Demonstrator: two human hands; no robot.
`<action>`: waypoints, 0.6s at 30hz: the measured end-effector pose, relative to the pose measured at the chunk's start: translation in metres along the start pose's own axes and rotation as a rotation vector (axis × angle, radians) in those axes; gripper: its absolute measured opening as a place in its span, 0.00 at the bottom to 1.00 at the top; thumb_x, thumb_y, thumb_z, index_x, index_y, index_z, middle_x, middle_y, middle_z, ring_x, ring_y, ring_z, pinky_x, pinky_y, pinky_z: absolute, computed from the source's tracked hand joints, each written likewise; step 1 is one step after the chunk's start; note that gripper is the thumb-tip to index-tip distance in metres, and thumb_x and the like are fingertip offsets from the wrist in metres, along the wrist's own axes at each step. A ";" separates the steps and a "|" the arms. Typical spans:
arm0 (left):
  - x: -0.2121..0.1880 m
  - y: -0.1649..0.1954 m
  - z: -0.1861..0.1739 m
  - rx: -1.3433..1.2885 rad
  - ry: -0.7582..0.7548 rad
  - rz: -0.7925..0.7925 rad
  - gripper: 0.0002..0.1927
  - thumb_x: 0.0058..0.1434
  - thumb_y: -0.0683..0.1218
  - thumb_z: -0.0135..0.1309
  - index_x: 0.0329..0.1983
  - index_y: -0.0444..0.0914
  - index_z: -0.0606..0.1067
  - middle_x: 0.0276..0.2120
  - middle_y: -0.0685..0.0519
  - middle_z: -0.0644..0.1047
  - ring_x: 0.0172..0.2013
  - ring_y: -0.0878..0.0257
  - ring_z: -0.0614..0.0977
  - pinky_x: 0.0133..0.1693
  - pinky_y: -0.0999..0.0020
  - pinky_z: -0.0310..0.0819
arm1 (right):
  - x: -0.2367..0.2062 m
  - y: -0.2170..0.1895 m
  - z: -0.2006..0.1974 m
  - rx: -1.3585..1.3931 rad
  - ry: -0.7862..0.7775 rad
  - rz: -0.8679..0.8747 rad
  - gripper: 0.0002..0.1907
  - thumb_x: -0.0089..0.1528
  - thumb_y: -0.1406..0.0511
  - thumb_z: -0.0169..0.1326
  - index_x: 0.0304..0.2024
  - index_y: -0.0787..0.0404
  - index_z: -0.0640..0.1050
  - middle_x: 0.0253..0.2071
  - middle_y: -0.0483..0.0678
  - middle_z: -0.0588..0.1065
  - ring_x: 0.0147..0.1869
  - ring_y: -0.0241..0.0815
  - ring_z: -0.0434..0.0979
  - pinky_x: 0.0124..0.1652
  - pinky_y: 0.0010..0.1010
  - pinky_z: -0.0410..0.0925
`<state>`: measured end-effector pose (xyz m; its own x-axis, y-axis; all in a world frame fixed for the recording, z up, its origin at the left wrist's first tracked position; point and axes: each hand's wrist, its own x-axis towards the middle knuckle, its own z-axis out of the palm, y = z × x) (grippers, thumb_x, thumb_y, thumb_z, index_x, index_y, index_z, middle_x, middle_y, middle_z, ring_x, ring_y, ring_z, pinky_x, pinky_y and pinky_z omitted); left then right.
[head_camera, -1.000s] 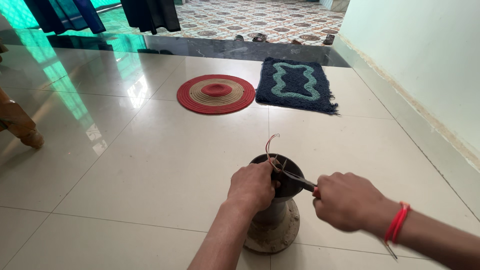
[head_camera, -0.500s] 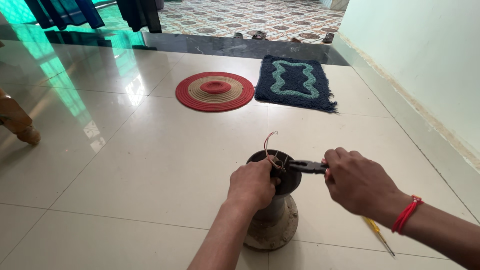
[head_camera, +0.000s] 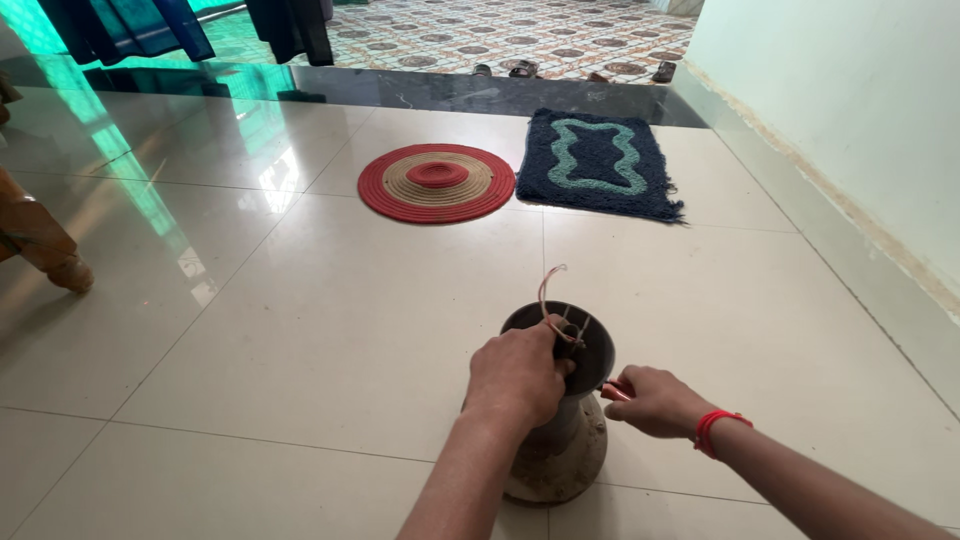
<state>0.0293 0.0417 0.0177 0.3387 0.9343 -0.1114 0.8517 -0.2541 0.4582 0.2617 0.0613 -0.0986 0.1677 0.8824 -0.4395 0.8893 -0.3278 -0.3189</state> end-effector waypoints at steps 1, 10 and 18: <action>0.000 0.001 0.000 0.002 -0.005 -0.001 0.21 0.67 0.50 0.54 0.63 0.51 0.70 0.43 0.51 0.82 0.49 0.55 0.83 0.53 0.55 0.76 | 0.003 0.002 0.005 -0.011 -0.002 -0.013 0.18 0.60 0.58 0.59 0.48 0.61 0.77 0.43 0.49 0.80 0.48 0.41 0.80 0.52 0.35 0.72; 0.000 0.003 0.001 0.007 -0.007 0.010 0.21 0.67 0.51 0.54 0.64 0.53 0.69 0.43 0.51 0.81 0.48 0.54 0.82 0.52 0.54 0.76 | -0.002 0.022 0.034 0.116 -0.007 -0.085 0.25 0.57 0.60 0.64 0.55 0.58 0.75 0.54 0.48 0.79 0.60 0.42 0.79 0.60 0.33 0.70; 0.001 0.000 0.000 0.002 0.020 -0.002 0.21 0.66 0.50 0.54 0.63 0.54 0.70 0.46 0.52 0.81 0.51 0.54 0.81 0.55 0.54 0.74 | -0.044 -0.018 -0.015 0.425 0.409 -0.115 0.17 0.68 0.59 0.46 0.52 0.59 0.79 0.47 0.52 0.82 0.54 0.47 0.83 0.55 0.39 0.74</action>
<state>0.0298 0.0427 0.0177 0.3294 0.9395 -0.0946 0.8531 -0.2532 0.4561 0.2449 0.0329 -0.0610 0.3055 0.9509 -0.0499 0.6777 -0.2540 -0.6901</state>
